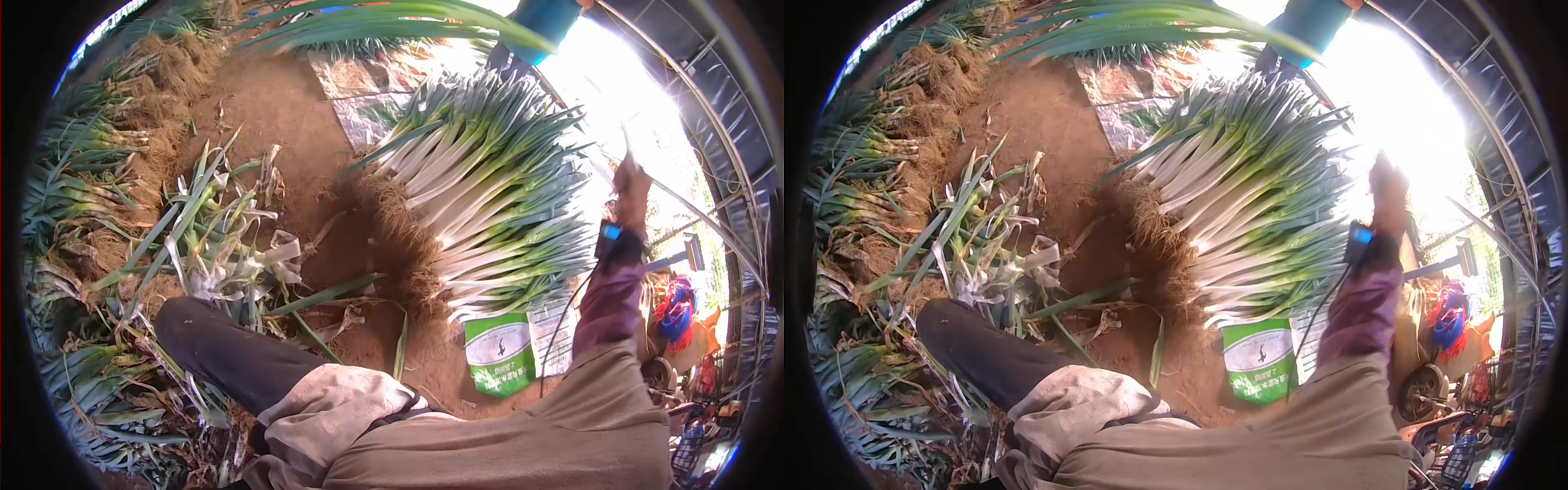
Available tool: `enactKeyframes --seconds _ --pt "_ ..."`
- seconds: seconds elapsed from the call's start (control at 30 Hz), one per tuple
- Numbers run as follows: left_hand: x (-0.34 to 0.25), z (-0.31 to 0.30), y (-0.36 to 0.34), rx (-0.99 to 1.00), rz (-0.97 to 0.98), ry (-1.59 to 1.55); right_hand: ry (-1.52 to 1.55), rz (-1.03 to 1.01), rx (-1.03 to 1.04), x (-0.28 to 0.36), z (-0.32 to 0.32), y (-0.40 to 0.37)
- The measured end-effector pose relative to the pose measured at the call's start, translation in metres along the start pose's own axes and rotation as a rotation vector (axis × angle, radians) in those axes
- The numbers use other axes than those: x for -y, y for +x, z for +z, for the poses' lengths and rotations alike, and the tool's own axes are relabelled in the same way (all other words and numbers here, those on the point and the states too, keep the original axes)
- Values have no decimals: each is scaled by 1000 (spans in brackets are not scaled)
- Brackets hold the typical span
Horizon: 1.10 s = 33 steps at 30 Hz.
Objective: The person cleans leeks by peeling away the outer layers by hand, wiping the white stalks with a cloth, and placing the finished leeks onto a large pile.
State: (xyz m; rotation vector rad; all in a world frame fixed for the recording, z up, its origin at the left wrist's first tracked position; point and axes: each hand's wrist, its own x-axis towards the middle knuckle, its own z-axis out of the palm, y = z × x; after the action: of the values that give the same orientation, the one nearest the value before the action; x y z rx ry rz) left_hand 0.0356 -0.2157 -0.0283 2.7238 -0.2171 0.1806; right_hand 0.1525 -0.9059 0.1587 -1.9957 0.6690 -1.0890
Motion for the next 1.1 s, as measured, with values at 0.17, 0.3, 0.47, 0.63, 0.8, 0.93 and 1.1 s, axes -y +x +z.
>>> enactKeyframes --seconds 0.17,0.3,0.47,0.63,0.8,0.93,1.1 --pt "-2 1 2 -11 -20 27 431 202 1 -117 58 -93" --pt "-3 0 5 -12 -23 53 489 188 60 -219 195 -171" --pt "3 -2 2 -25 -61 104 1271 971 311 -237 296 -191" --pt "12 -11 -4 -19 -113 146 1131 1236 350 -163 322 -161" --pt "26 -22 -18 -15 -184 187 -77 -244 799 -196 343 -216" --pt "36 -31 -26 -18 -214 213 -41 -102 825 -233 358 -230" --pt "43 -38 -36 -27 -255 237 -338 -294 916 -202 361 -233"
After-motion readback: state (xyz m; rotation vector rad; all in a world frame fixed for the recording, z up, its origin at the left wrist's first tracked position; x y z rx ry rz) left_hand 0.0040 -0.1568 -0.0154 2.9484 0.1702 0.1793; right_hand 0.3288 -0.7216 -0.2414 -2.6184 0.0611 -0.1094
